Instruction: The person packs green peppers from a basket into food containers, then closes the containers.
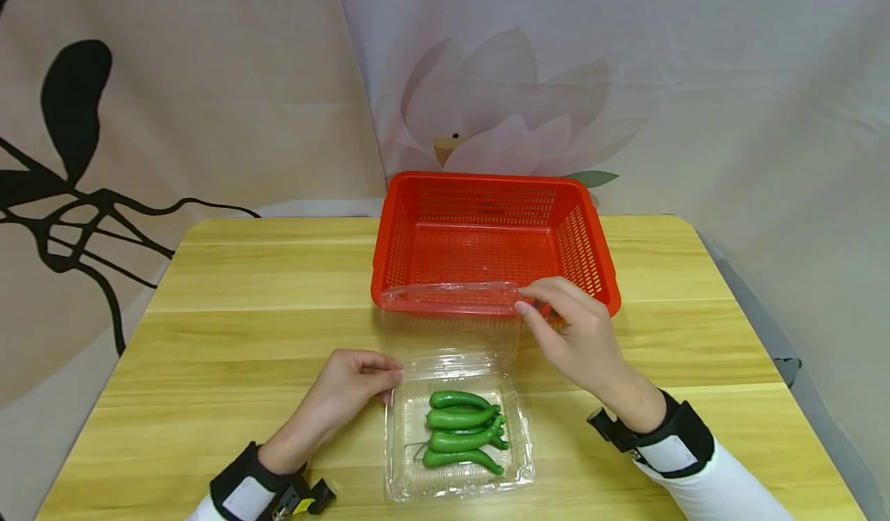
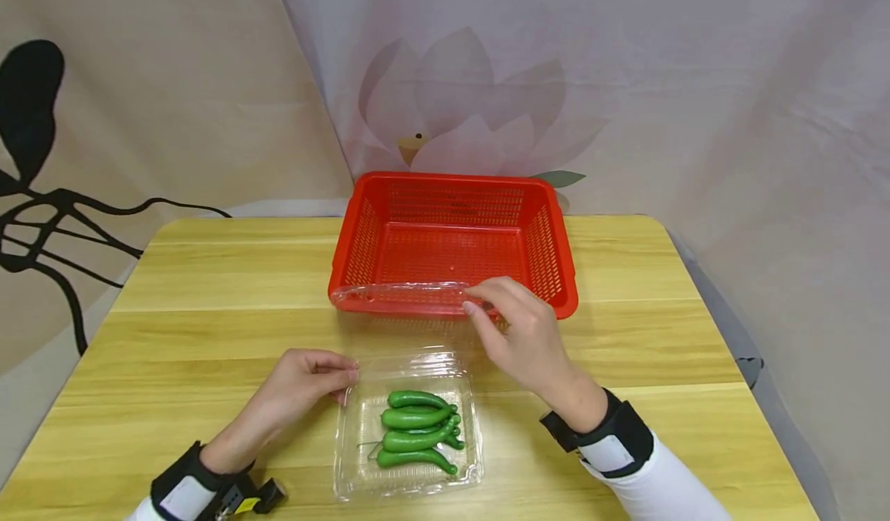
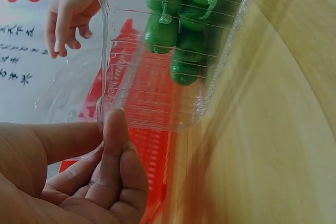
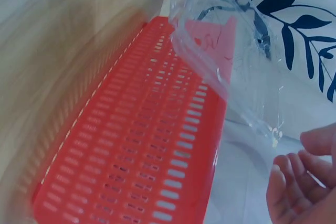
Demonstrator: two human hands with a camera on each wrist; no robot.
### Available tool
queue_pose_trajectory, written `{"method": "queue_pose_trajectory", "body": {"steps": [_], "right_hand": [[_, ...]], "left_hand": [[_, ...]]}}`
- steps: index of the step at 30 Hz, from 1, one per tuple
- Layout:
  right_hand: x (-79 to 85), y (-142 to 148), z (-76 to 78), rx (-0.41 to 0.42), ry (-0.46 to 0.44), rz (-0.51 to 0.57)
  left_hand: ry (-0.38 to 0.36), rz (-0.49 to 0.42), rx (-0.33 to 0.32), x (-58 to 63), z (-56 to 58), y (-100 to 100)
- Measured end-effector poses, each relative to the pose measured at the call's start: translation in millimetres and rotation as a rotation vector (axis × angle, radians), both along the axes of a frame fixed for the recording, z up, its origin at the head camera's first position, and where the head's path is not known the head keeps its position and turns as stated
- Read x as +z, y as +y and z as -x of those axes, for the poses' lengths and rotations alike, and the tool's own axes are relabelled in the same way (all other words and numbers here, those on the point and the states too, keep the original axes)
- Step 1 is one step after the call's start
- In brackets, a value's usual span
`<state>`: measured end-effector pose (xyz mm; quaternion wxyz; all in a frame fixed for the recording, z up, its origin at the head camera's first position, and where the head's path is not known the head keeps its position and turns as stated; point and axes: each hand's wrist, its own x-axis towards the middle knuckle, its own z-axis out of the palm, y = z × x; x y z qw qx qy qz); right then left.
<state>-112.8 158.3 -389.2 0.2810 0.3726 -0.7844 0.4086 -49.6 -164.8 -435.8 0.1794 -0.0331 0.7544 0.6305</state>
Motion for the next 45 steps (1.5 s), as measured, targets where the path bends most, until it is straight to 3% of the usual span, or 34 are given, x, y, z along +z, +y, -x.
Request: {"method": "queue_pose_trajectory", "body": {"steps": [7, 13, 21, 31, 45], "right_hand": [[0.9, 7, 7.0, -0.112, -0.055, -0.025], [-2.1, 10, 7.1, -0.141, -0.115, -0.076], [0.1, 13, 2.7, -0.134, -0.146, -0.097], [9.8, 20, -12.7, -0.146, -0.269, -0.123], [8.4, 31, -43.8, -0.041, -0.189, -0.134]], "left_hand": [[0.009, -0.015, -0.012, 0.2, 3.8, 4], [0.030, 0.007, -0.034, 1.8, 6.7, 10], [0.022, -0.015, -0.032, 1.5, 10.6, 13], [0.042, 0.011, -0.024, 2.2, 14.1, 16], [0.035, -0.013, -0.023, 1.7, 13.4, 15]]}}
